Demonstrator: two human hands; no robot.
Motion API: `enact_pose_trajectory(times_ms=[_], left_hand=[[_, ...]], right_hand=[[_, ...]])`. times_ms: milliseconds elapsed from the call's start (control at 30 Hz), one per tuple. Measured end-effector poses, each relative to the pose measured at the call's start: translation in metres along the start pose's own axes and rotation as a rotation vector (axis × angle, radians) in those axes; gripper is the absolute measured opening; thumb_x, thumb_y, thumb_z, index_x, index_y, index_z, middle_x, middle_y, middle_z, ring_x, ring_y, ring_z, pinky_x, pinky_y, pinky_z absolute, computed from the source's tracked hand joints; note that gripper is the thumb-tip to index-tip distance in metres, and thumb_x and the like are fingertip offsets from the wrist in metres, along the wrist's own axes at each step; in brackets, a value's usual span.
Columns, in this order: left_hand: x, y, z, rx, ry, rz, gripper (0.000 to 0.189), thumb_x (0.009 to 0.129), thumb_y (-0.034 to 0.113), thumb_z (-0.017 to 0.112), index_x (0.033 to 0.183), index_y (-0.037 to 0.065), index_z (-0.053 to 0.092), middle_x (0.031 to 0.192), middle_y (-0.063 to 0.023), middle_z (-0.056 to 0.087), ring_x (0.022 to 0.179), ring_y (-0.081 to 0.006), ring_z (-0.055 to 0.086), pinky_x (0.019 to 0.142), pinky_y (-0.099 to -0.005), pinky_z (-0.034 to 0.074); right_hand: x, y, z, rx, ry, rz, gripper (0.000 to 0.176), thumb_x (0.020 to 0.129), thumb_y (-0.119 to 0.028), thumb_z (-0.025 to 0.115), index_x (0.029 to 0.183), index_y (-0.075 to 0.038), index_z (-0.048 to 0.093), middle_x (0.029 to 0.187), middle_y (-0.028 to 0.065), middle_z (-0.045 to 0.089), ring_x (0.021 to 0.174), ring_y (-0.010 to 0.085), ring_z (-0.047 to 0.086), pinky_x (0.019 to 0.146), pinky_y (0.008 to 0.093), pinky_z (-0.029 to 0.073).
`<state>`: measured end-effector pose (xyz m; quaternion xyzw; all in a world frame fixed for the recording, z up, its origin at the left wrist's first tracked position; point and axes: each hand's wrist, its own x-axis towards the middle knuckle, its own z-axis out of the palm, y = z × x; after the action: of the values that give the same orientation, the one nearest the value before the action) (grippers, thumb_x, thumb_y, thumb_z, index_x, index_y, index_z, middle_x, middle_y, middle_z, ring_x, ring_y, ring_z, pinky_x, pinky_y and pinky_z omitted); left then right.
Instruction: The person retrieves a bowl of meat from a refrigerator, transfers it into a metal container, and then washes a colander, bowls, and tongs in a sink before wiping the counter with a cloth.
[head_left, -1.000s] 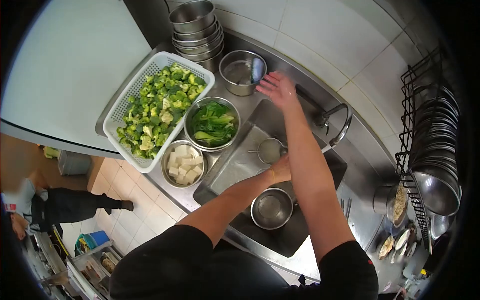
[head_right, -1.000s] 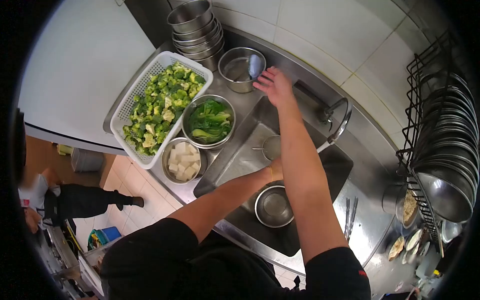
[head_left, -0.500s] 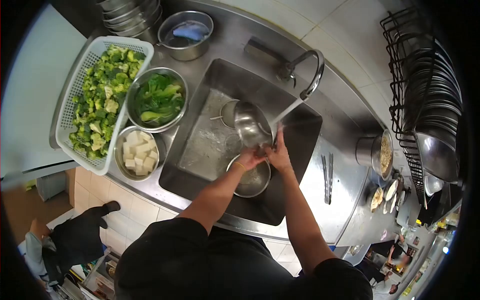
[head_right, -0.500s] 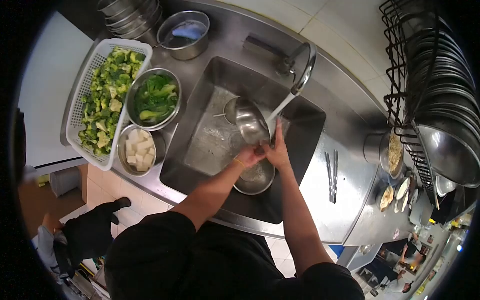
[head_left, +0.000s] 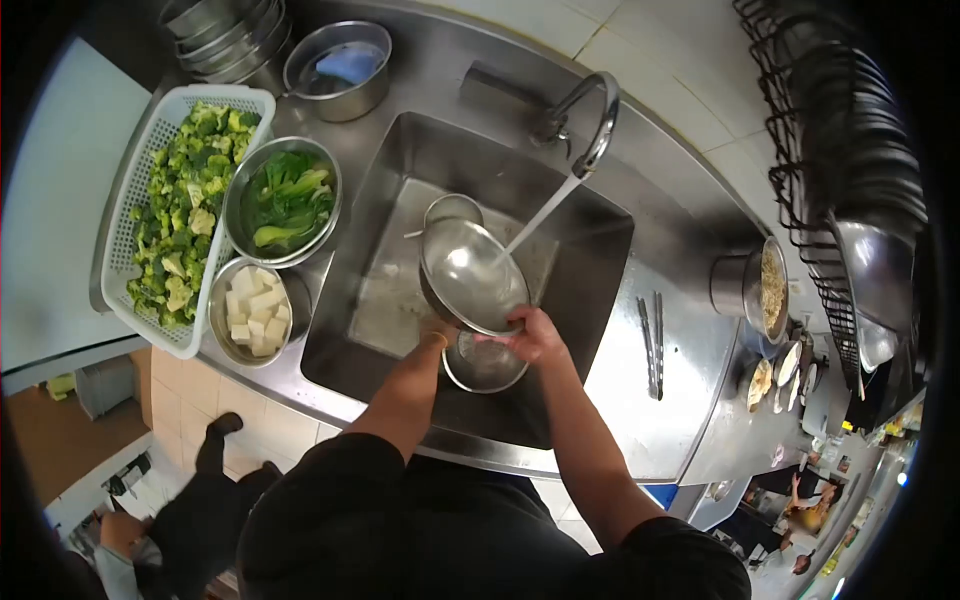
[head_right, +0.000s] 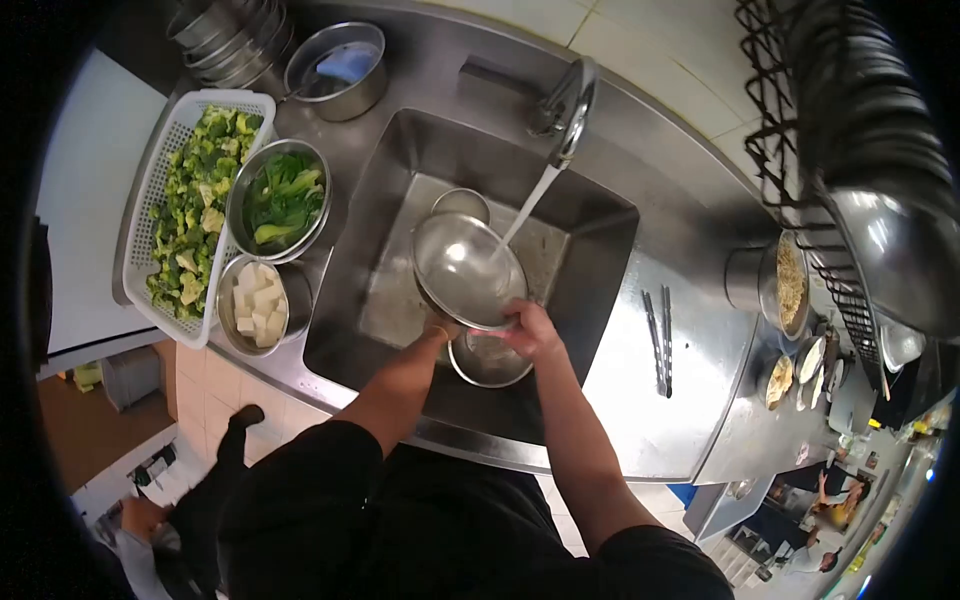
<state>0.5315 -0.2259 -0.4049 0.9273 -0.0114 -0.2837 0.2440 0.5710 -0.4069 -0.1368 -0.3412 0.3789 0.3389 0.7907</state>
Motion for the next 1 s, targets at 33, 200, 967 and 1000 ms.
enact_pose_trajectory(times_ms=[33, 200, 967, 1000], left_hand=[[-0.005, 0.015, -0.005, -0.092, 0.1, 0.038, 0.052, 0.078, 0.037, 0.065, 0.122, 0.009, 0.055, 0.127, -0.0155, 0.055, 0.116, -0.0302, 0.053, 0.092, -0.0426, 0.046], [-0.038, 0.075, -0.111, -0.099, 0.01, 0.126, 0.034, 0.08, 0.018, 0.05, 0.11, 0.008, 0.062, 0.107, -0.019, 0.062, 0.101, -0.0391, 0.057, 0.09, -0.0487, 0.044], [-0.062, 0.179, -0.35, 0.401, 0.645, 0.866, 0.012, 0.079, 0.007, 0.054, 0.091, 0.007, 0.053, 0.111, -0.0087, 0.063, 0.089, -0.0338, 0.064, 0.063, -0.0446, 0.054], [-0.066, 0.176, -0.357, 0.497, 0.739, 0.976, 0.01, 0.077, 0.004, 0.053, 0.087, 0.007, 0.052, 0.114, -0.0061, 0.063, 0.091, -0.0325, 0.064, 0.064, -0.0425, 0.054]], right_hand=[[0.012, 0.0, 0.003, -0.006, -0.012, -0.075, 0.039, 0.083, 0.003, 0.045, 0.121, 0.009, 0.041, 0.112, 0.0212, 0.054, 0.101, 0.0368, 0.058, 0.082, 0.0507, 0.054], [0.022, -0.034, 0.042, -0.467, 0.053, -0.766, 0.057, 0.081, 0.006, 0.045, 0.136, -0.001, 0.033, 0.129, 0.0201, 0.047, 0.116, 0.035, 0.051, 0.092, 0.0472, 0.046], [-0.205, 0.06, -0.087, -0.031, 1.053, -1.272, 0.06, 0.076, 0.005, 0.043, 0.135, 0.004, 0.032, 0.123, 0.0241, 0.047, 0.121, 0.0349, 0.044, 0.105, 0.0391, 0.031], [-0.201, 0.066, -0.086, -0.242, 1.127, -1.346, 0.061, 0.075, 0.005, 0.043, 0.135, 0.004, 0.032, 0.125, 0.0242, 0.046, 0.123, 0.0349, 0.042, 0.104, 0.0391, 0.031]])
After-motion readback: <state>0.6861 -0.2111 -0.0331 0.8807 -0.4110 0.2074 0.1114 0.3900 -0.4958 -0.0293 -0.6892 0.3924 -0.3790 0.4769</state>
